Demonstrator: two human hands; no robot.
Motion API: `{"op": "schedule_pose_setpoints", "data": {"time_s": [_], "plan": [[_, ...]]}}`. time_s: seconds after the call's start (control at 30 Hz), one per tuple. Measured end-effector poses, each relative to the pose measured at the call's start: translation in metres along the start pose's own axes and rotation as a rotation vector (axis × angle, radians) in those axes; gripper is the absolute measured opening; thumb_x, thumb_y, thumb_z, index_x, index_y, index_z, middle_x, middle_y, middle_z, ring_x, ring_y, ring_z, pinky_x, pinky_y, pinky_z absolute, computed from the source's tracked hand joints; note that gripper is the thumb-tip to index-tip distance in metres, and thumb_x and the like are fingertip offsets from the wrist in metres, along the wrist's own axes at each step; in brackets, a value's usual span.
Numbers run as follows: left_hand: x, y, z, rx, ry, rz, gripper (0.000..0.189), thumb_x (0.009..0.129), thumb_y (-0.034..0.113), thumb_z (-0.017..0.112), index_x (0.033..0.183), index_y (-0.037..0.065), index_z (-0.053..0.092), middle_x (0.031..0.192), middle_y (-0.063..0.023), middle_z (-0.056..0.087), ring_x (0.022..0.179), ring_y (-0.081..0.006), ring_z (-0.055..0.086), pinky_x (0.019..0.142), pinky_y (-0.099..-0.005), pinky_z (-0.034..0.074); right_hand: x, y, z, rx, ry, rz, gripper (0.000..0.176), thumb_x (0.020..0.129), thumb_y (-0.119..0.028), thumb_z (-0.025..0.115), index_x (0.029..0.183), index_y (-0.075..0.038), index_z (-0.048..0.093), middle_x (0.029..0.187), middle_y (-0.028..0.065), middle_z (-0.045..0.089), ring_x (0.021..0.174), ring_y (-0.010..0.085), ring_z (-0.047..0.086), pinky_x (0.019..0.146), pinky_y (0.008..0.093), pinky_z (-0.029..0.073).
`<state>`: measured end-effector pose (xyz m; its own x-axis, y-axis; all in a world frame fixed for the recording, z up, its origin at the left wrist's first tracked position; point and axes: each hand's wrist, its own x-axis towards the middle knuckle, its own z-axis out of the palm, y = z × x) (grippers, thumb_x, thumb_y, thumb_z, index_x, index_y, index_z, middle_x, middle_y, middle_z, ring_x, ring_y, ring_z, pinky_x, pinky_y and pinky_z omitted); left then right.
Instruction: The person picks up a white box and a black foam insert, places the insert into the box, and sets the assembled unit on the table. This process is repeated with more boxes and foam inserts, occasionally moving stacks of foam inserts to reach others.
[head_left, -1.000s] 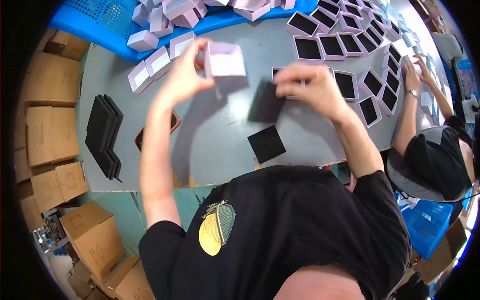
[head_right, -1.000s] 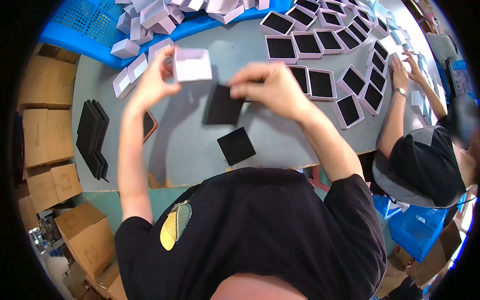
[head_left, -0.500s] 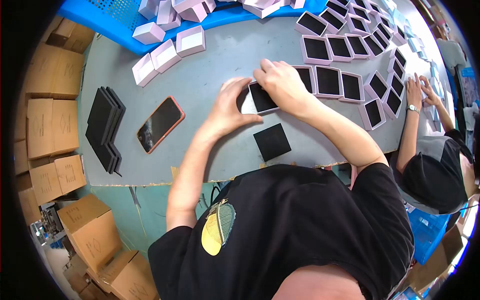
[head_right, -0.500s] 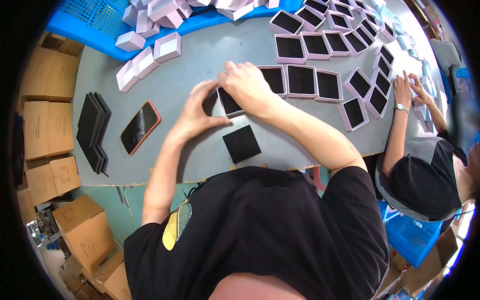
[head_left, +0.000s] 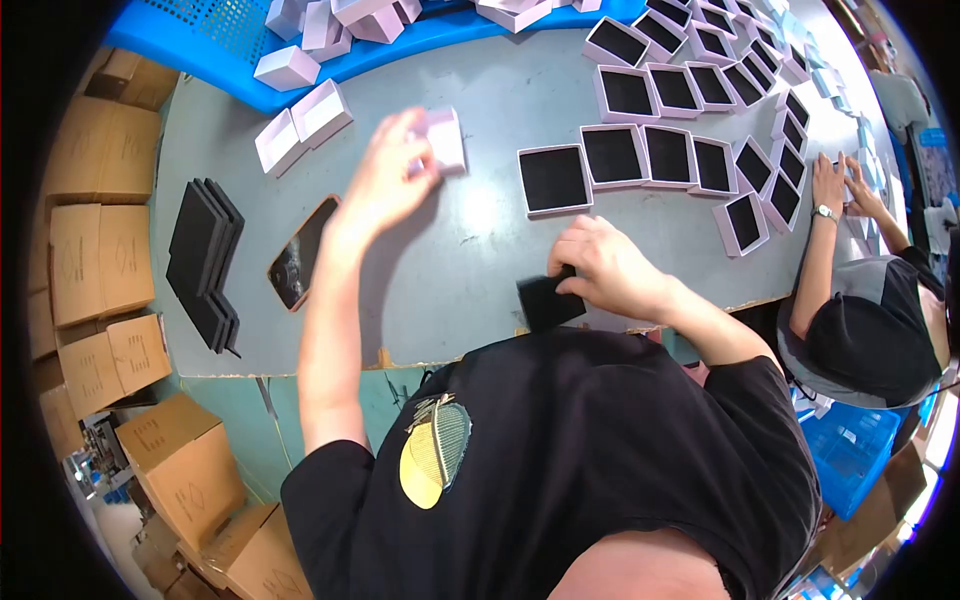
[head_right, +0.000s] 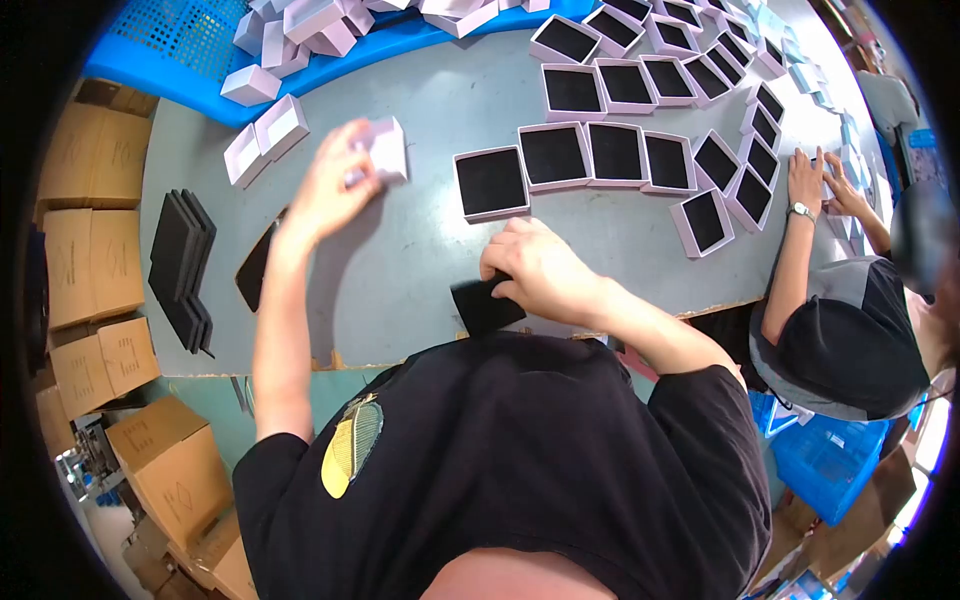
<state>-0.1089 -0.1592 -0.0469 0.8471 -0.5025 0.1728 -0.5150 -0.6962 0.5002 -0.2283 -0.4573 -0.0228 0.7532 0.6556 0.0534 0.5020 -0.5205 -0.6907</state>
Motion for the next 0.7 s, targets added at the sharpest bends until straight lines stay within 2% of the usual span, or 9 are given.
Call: {"op": "schedule_pose_setpoints", "data": {"time_s": [0.07, 0.13, 0.2, 0.27, 0.33, 0.4, 0.43, 0.53, 0.7], "plan": [[-0.029, 0.036, 0.004, -0.075, 0.011, -0.096, 0.041, 0.062, 0.014, 0.082, 0.097, 0.008, 0.062, 0.14, -0.0165, 0.046, 0.129, -0.0369, 0.045, 0.108, -0.0453, 0.039, 0.004, 0.002, -0.016, 0.287, -0.082, 0.119, 0.018, 0.07, -0.007, 0.077, 0.085, -0.003, 0.068, 0.085, 0.009, 0.065, 0.084, 0.0247, 0.063, 0.077, 0.0361, 0.05], [-0.049, 0.049, 0.023, -0.273, 0.143, -0.066, 0.094, 0.052, 0.013, 0.086, 0.137, 0.011, 0.044, 0.139, -0.0155, 0.044, 0.125, -0.0328, 0.049, 0.104, -0.0429, 0.043, 0.022, -0.002, -0.039, 0.37, 0.067, 0.123, 0.019, 0.074, -0.006, 0.077, 0.091, -0.002, 0.071, 0.086, 0.0076, 0.069, 0.078, 0.0145, 0.065, 0.072, 0.0278, 0.052], [-0.064, 0.068, 0.047, -0.505, 0.28, -0.233, 0.111, 0.051, 0.01, 0.088, 0.146, 0.011, 0.033, 0.143, -0.0148, 0.042, 0.122, -0.0295, 0.051, 0.101, -0.0399, 0.045, 0.051, 0.003, -0.041, 0.536, 0.271, 0.213, 0.021, 0.077, -0.011, 0.077, 0.093, 0.001, 0.072, 0.081, 0.0061, 0.07, 0.072, 0.0078, 0.061, 0.067, 0.0249, 0.05], [-0.07, 0.077, 0.058, -0.484, 0.356, -0.225, 0.13, 0.048, 0.008, 0.092, 0.153, 0.011, 0.017, 0.148, -0.0149, 0.036, 0.12, -0.0284, 0.052, 0.099, -0.038, 0.046, 0.084, 0.008, -0.034, 0.355, 0.353, 0.192, 0.024, 0.078, -0.018, 0.077, 0.096, -0.003, 0.074, 0.083, 0.0073, 0.072, 0.071, 0.0115, 0.063, 0.067, 0.0277, 0.051], [-0.072, 0.075, 0.065, -0.514, 0.398, -0.235, 0.131, 0.048, 0.008, 0.092, 0.154, 0.01, 0.015, 0.148, -0.0144, 0.037, 0.119, -0.0281, 0.053, 0.098, -0.0385, 0.046, 0.106, 0.01, -0.012, 0.282, 0.303, 0.119, 0.016, 0.076, -0.012, 0.075, 0.091, -0.006, 0.074, 0.084, 0.0061, 0.071, 0.078, 0.0153, 0.064, 0.071, 0.03, 0.048], [-0.073, 0.077, 0.06, -0.529, 0.358, -0.252, 0.13, 0.049, 0.007, 0.092, 0.154, 0.01, 0.014, 0.147, -0.015, 0.037, 0.119, -0.0282, 0.052, 0.099, -0.0388, 0.046, 0.112, 0.016, 0.001, -0.231, 0.245, -0.148, 0.008, 0.074, -0.012, 0.075, 0.081, -0.008, 0.073, 0.081, 0.0063, 0.067, 0.082, 0.0219, 0.061, 0.075, 0.0339, 0.045], [-0.073, 0.078, 0.057, -0.536, 0.337, -0.26, 0.13, 0.049, 0.006, 0.092, 0.154, 0.01, 0.014, 0.147, -0.0152, 0.037, 0.119, -0.0282, 0.052, 0.1, -0.0389, 0.046, 0.11, 0.012, 0.004, -0.277, 0.224, -0.141, 0.004, 0.071, -0.013, 0.073, 0.072, -0.009, 0.07, 0.079, 0.0041, 0.062, 0.085, 0.024, 0.056, 0.078, 0.0375, 0.041], [-0.069, 0.079, 0.06, -0.539, 0.311, -0.24, 0.129, 0.049, 0.006, 0.091, 0.153, 0.008, 0.015, 0.146, -0.0153, 0.038, 0.12, -0.0278, 0.051, 0.102, -0.039, 0.045, 0.111, -0.002, -0.002, -0.564, 0.206, -0.26, 0.005, 0.07, -0.014, 0.069, 0.067, -0.009, 0.067, 0.08, 0.0034, 0.058, 0.084, 0.0222, 0.054, 0.076, 0.0369, 0.04], [-0.061, 0.081, 0.073, -0.465, 0.314, -0.1, 0.115, 0.056, 0.018, 0.091, 0.148, 0.001, 0.025, 0.148, -0.0215, 0.033, 0.136, -0.0386, 0.038, 0.11, -0.0416, 0.037, 0.104, -0.001, 0.015, -0.882, 0.112, -0.235, 0.007, 0.071, -0.017, 0.062, 0.066, -0.012, 0.065, 0.079, 0.0043, 0.057, 0.085, 0.0207, 0.056, 0.076, 0.0364, 0.04]]}}
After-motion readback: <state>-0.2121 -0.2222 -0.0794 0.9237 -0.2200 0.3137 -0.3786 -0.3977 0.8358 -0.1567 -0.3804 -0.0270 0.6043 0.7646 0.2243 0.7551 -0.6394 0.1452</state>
